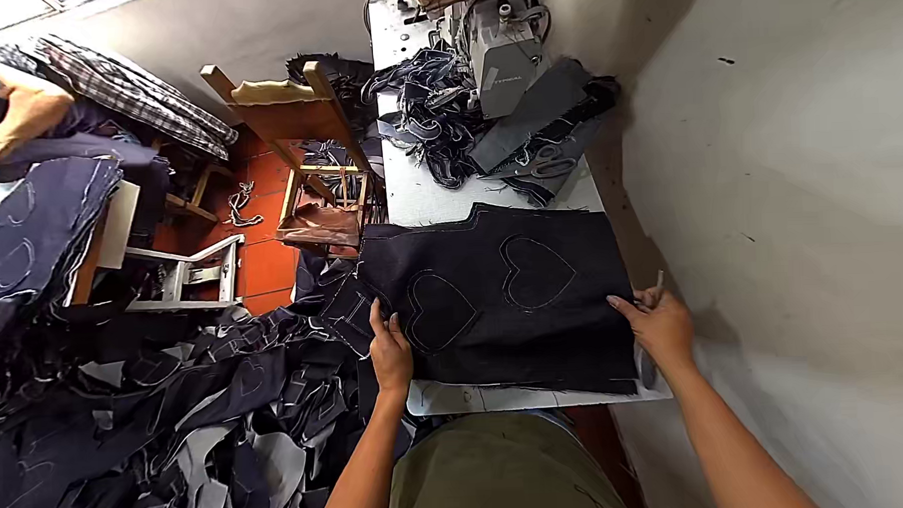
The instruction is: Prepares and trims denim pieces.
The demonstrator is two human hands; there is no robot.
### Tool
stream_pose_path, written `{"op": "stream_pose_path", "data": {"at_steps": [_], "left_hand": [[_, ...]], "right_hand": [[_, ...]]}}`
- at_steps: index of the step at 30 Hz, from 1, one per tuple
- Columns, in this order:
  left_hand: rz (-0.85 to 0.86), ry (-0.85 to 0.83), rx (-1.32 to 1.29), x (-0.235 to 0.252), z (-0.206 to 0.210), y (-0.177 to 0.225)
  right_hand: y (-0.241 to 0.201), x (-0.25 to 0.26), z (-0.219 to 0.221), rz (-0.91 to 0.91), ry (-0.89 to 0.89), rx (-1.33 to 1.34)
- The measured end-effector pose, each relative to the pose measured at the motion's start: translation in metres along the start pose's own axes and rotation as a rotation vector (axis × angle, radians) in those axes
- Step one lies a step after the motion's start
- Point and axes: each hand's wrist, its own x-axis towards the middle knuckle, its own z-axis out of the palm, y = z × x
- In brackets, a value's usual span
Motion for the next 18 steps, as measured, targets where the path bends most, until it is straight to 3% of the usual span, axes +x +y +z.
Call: {"op": "stream_pose_path", "data": {"at_steps": [2,7,9,11,12,14,16,18], "left_hand": [[-0.108,-0.123,0.051,0.004,0.002,0.003],[-0.169,-0.407,0.116,0.035,-0.013,0.005],[-0.054,-0.293,0.059,0.032,-0.033,-0.020],[-0.077,-0.180,0.139,0.023,-0.052,-0.060],[-0.179,-0.262,0.227,0.019,-0.054,-0.082],[-0.382,-0.706,0.294,0.014,-0.038,-0.123],[-0.311,-0.932,0.252,0.009,-0.006,-0.149],[-0.185,-1.026,0.234,0.009,0.021,-0.153]], "right_hand": [[-0.027,-0.008,-0.001,0.010,-0.101,-0.249],[-0.086,-0.060,0.071,-0.407,-0.387,-0.469],[-0.089,-0.074,0.095,-0.416,-0.417,-0.509],[-0.091,-0.079,0.103,-0.424,-0.390,-0.536],[-0.092,-0.079,0.104,-0.424,-0.381,-0.552],[-0.093,-0.076,0.102,-0.430,-0.390,-0.605],[-0.094,-0.073,0.102,-0.444,-0.397,-0.648],[-0.097,-0.070,0.104,-0.443,-0.398,-0.673]]}}
